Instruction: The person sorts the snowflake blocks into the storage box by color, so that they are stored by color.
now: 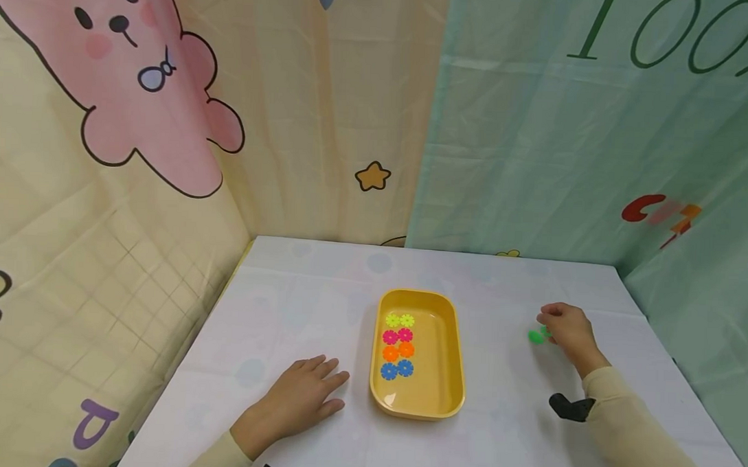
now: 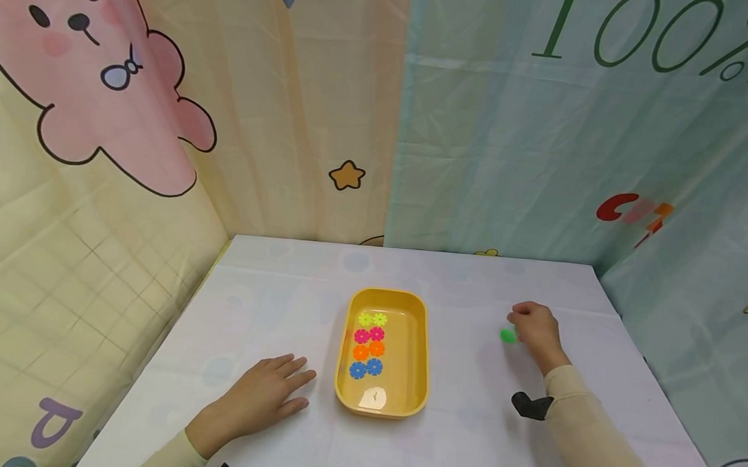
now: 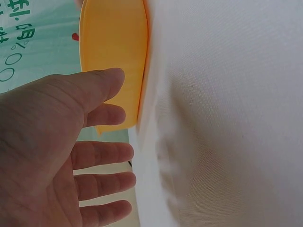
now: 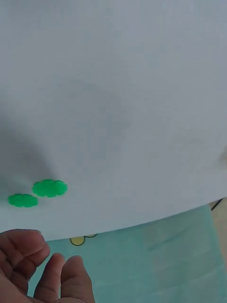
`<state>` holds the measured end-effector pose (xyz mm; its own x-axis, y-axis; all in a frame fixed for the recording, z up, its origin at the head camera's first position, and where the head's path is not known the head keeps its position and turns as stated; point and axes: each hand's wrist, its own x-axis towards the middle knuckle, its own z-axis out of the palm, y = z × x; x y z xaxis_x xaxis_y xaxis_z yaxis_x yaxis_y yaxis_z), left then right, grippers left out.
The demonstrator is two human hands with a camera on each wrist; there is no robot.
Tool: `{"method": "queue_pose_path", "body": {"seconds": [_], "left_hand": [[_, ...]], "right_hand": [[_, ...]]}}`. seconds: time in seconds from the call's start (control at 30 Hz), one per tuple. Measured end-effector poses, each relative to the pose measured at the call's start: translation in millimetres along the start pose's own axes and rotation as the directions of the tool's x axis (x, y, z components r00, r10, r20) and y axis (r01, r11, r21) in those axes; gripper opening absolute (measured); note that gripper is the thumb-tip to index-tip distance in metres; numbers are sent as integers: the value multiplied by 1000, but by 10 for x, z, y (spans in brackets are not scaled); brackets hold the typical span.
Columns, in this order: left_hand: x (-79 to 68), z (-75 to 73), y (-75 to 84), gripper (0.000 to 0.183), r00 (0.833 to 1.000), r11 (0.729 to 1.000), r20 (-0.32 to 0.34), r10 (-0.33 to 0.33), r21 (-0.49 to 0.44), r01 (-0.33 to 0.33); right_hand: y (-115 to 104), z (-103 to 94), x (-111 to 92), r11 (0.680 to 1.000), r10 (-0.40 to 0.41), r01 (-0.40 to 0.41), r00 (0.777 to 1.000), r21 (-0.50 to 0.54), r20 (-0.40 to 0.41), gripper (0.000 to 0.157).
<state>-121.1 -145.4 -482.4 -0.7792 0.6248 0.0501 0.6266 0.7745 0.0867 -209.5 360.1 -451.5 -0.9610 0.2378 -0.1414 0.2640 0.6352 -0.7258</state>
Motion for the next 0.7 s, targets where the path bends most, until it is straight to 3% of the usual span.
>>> {"method": "queue_pose_path", "body": {"seconds": [0.17,0.33,0.57,0.7], "left_hand": [[-3,-14,-3,47,1000,1000,16,-7,1,7],[2,-15,-8,47,999,1000,27,-18,0,18],[1,-16,-11,47,999,1000,35,-27,0,27],[-6,-26,-8,47,998,999,48,-33,4,33]], "right_hand": [[144,-66,65,997,35,-34,999,-63,4,56],[170,-92,158,993,56,-48,995,-105,79,70],[273,-47,252,974,28,19,978,-226,205,70],[314,14,247,957,-11,76,974,-280,227,70]]}}
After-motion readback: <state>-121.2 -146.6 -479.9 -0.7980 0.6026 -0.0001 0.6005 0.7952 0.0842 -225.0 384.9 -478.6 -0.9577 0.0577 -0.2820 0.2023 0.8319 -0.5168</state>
